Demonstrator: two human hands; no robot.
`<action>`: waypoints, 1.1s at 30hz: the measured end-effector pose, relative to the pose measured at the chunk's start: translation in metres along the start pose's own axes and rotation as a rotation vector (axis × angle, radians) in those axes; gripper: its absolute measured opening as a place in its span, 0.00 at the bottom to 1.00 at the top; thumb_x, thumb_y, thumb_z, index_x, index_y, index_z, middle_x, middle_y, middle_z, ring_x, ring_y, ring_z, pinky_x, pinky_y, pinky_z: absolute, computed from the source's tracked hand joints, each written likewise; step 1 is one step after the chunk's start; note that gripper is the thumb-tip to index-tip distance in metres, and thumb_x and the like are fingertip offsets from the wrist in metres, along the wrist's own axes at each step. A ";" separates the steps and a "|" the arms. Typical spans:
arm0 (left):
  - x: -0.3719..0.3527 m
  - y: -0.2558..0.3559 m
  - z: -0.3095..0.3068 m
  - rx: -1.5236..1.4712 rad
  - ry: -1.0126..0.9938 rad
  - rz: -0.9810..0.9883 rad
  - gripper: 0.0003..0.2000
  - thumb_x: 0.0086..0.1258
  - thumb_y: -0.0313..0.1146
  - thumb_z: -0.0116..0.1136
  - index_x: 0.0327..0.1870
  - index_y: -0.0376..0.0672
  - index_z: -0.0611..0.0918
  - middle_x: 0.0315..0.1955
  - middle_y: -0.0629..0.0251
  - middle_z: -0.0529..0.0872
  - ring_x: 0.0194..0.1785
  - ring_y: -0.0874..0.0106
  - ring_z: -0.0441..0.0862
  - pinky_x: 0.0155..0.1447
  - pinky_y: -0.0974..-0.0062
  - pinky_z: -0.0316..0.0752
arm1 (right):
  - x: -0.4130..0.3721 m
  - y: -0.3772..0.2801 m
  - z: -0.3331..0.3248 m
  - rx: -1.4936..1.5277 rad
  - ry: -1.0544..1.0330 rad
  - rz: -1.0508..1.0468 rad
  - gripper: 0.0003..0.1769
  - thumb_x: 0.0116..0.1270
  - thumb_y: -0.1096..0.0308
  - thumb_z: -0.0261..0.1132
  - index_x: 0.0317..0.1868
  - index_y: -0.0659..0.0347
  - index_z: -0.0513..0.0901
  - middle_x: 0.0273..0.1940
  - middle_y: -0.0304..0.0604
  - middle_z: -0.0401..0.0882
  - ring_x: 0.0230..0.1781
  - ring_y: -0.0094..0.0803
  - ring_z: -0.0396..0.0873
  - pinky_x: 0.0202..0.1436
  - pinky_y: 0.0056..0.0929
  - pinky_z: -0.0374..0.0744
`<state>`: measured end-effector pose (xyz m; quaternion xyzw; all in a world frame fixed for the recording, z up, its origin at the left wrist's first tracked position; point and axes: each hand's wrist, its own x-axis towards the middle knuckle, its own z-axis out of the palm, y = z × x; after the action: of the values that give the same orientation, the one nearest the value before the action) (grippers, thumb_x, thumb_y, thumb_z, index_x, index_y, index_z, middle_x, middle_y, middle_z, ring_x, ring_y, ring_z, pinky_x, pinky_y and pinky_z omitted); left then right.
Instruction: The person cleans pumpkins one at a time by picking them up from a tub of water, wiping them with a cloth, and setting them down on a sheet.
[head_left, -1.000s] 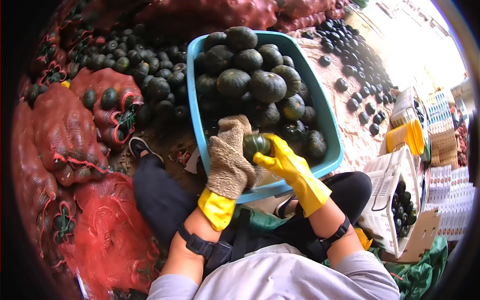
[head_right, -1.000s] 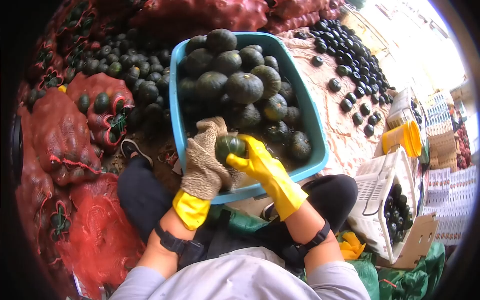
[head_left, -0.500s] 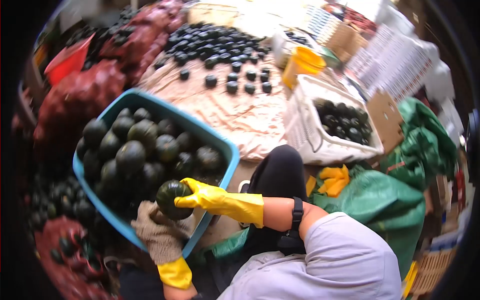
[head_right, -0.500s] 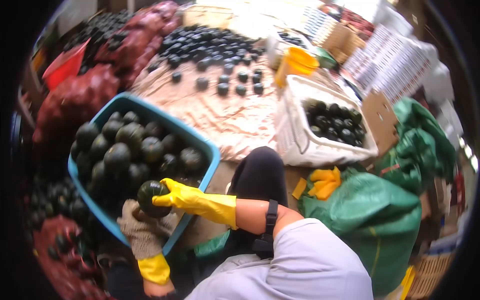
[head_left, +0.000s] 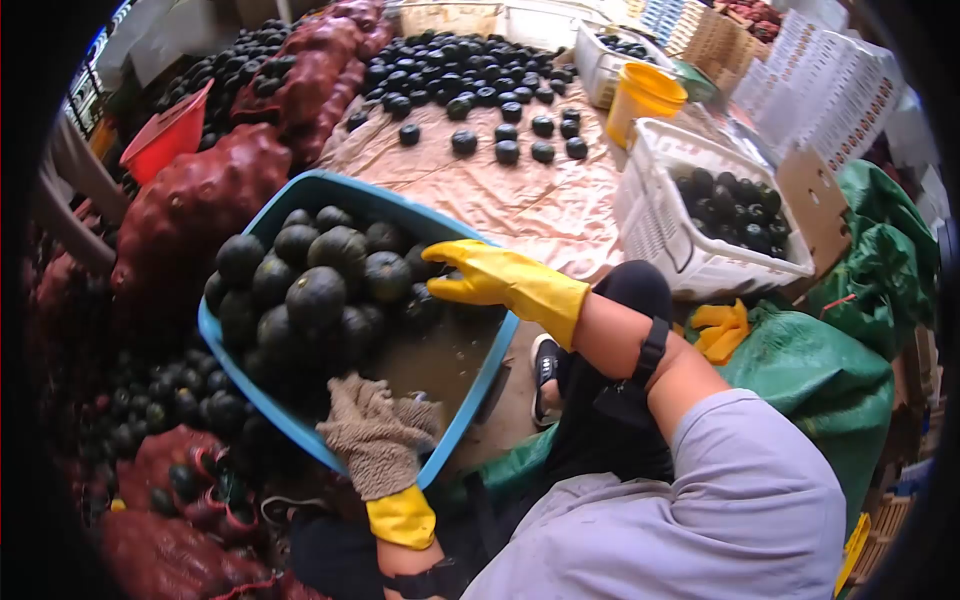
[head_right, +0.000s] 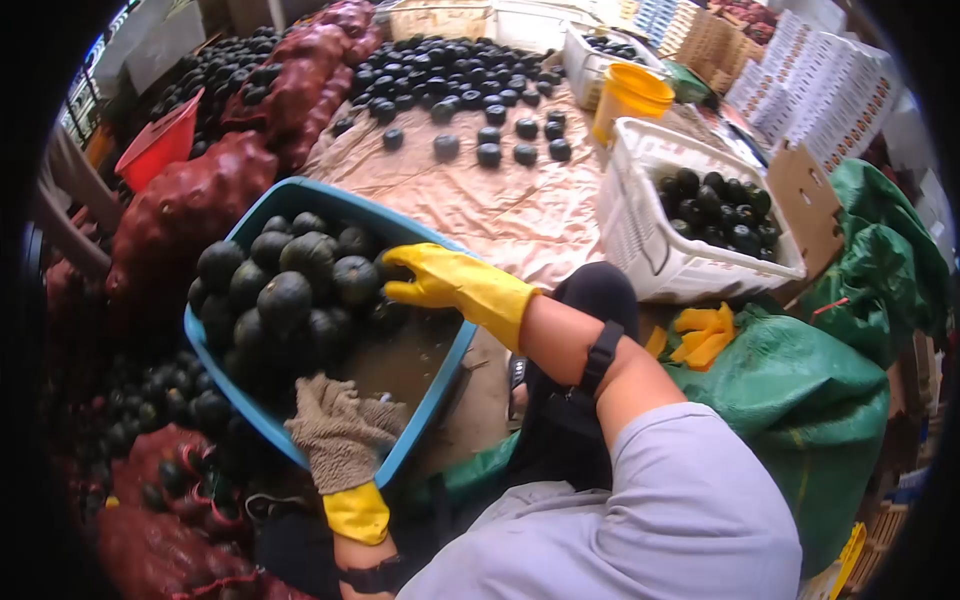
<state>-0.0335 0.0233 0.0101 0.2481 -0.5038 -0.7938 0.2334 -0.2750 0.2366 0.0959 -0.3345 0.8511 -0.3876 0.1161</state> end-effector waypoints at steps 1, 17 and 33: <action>-0.004 0.009 0.009 0.057 0.053 -0.006 0.23 0.87 0.25 0.53 0.78 0.27 0.73 0.56 0.55 0.88 0.51 0.69 0.87 0.54 0.78 0.84 | 0.015 0.017 0.023 -0.367 -0.092 -0.081 0.40 0.68 0.49 0.79 0.76 0.58 0.81 0.70 0.55 0.84 0.72 0.48 0.83 0.74 0.41 0.80; 0.000 0.069 0.093 2.067 -0.464 -0.118 0.40 0.49 0.40 0.87 0.64 0.33 0.79 0.46 0.53 0.93 0.51 0.55 0.94 0.54 0.42 0.88 | -0.033 0.006 0.052 -0.468 -0.187 -0.122 0.43 0.58 0.54 0.85 0.74 0.54 0.83 0.72 0.59 0.80 0.75 0.59 0.77 0.78 0.50 0.76; 0.026 -0.004 0.024 1.642 -0.524 0.222 0.24 0.55 0.37 0.81 0.57 0.52 0.92 0.56 0.55 0.92 0.63 0.52 0.89 0.68 0.55 0.84 | 0.008 0.038 0.184 -0.313 -0.638 0.121 0.36 0.61 0.44 0.80 0.67 0.51 0.88 0.64 0.50 0.90 0.66 0.51 0.87 0.66 0.47 0.86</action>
<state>-0.0687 0.0251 0.0116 0.0969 -0.9760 -0.1834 -0.0669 -0.2151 0.1419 -0.0556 -0.4014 0.8393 -0.1209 0.3461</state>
